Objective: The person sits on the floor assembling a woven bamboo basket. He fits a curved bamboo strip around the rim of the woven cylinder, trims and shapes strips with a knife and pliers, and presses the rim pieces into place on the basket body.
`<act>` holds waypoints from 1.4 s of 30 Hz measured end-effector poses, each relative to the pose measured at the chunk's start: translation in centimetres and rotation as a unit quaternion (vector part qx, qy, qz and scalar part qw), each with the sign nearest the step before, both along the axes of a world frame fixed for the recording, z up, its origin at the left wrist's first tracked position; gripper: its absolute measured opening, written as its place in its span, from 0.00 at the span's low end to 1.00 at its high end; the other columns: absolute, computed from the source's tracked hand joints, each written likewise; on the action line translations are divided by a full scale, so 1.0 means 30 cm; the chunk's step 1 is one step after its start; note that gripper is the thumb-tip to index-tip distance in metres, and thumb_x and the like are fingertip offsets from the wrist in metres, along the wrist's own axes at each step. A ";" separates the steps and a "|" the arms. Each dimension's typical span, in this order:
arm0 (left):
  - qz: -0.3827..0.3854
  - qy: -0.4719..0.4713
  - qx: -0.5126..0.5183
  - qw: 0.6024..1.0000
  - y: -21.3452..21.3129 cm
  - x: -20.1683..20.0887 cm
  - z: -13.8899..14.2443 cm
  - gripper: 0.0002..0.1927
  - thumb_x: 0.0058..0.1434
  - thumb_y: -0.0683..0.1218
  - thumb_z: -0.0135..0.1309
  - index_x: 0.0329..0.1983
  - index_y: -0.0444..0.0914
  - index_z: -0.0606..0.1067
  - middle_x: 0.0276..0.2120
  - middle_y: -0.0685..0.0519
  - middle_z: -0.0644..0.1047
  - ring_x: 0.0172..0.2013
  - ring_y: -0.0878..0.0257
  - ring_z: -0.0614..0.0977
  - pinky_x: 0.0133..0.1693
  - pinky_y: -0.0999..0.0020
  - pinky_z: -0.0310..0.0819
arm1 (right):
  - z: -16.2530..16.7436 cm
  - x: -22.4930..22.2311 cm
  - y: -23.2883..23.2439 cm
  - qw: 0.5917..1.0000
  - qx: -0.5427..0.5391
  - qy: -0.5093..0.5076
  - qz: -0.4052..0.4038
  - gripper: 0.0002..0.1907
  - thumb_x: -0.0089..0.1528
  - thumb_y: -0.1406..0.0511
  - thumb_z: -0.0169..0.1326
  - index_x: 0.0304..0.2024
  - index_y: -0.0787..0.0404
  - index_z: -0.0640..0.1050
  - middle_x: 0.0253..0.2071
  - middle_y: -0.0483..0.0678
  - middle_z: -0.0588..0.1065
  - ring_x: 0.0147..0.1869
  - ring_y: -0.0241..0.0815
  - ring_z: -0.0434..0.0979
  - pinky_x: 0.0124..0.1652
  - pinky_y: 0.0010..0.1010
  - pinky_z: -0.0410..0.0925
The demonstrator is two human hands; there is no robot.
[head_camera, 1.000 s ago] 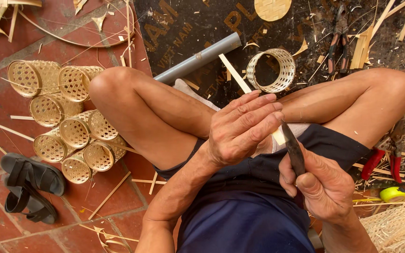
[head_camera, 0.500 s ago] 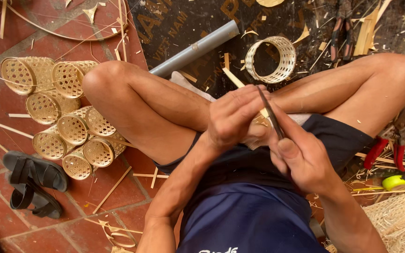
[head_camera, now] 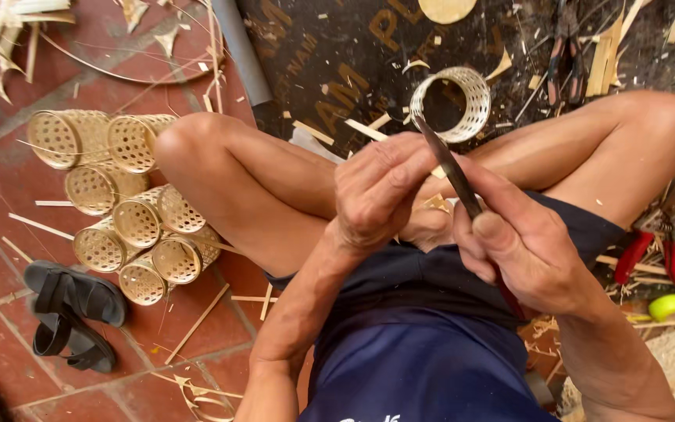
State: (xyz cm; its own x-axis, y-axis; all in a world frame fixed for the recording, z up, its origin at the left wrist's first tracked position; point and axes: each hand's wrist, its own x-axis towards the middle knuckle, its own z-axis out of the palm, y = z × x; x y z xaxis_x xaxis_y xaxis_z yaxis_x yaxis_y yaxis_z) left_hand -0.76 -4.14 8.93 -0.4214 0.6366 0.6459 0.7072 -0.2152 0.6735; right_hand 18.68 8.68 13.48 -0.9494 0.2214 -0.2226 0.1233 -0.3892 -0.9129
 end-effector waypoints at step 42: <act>0.141 -0.047 -0.049 0.988 0.042 0.037 0.187 0.26 0.55 0.43 0.69 0.54 0.31 0.73 0.48 0.44 0.77 0.48 0.52 0.81 0.49 0.60 0.80 | 0.168 -0.199 0.098 0.913 0.406 0.029 0.017 0.27 0.73 0.67 0.42 0.74 0.68 0.56 0.62 0.70 0.71 0.63 0.64 0.76 0.55 0.42 0.68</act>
